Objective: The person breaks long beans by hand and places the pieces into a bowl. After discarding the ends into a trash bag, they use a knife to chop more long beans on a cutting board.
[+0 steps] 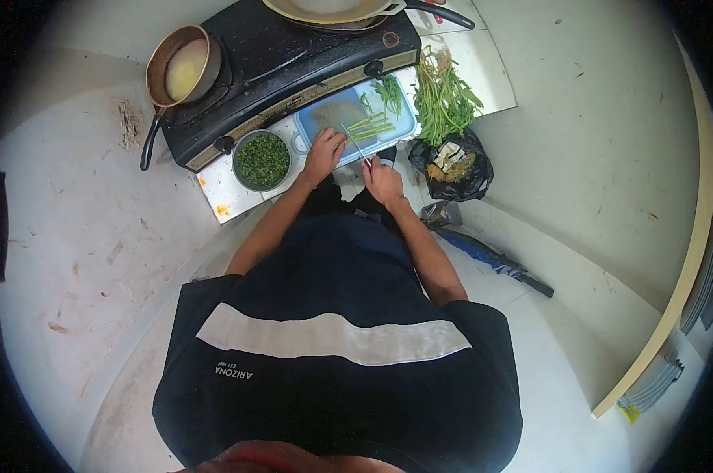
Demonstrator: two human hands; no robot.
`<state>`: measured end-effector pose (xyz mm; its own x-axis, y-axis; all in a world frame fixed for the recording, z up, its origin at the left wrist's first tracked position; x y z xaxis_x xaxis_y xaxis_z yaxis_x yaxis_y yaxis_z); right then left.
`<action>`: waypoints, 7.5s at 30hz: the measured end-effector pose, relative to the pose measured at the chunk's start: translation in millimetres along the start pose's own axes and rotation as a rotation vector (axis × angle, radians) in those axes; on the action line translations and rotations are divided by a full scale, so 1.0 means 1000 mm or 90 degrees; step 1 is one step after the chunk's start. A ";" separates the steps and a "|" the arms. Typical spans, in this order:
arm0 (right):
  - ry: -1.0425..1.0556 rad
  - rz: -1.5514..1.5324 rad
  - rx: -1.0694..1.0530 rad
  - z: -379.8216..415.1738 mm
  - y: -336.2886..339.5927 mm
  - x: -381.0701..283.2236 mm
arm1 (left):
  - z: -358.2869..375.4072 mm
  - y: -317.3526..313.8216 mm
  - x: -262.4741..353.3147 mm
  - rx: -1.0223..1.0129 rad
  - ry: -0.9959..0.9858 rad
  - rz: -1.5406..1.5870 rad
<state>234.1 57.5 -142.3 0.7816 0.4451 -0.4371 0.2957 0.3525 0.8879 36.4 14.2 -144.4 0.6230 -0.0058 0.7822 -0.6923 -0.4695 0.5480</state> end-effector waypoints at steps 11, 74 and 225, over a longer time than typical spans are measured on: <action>0.008 0.036 -0.032 -0.001 0.001 -0.004 | 0.000 -0.001 -0.001 0.008 -0.015 0.004; -0.258 -0.450 -0.385 -0.020 0.064 0.114 | -0.056 -0.052 0.030 -0.139 0.016 -0.064; 0.097 -0.253 -0.199 -0.074 0.029 0.071 | -0.012 0.002 0.004 -0.047 0.060 -0.139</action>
<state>257.8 160.7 -158.4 0.5470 0.3332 -0.7679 0.3570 0.7369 0.5740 33.1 23.3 -136.9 0.7261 0.1724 0.6656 -0.5721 -0.3854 0.7240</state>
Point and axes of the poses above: each hand's wrist, its own z-axis away from the middle knuckle, its own y-axis out of the back of the hand, x = y × z, the point moved 3 cm from there along -z, towards the middle knuckle, and after that the axes turned 10 degrees about x, right-handed, at the moved point
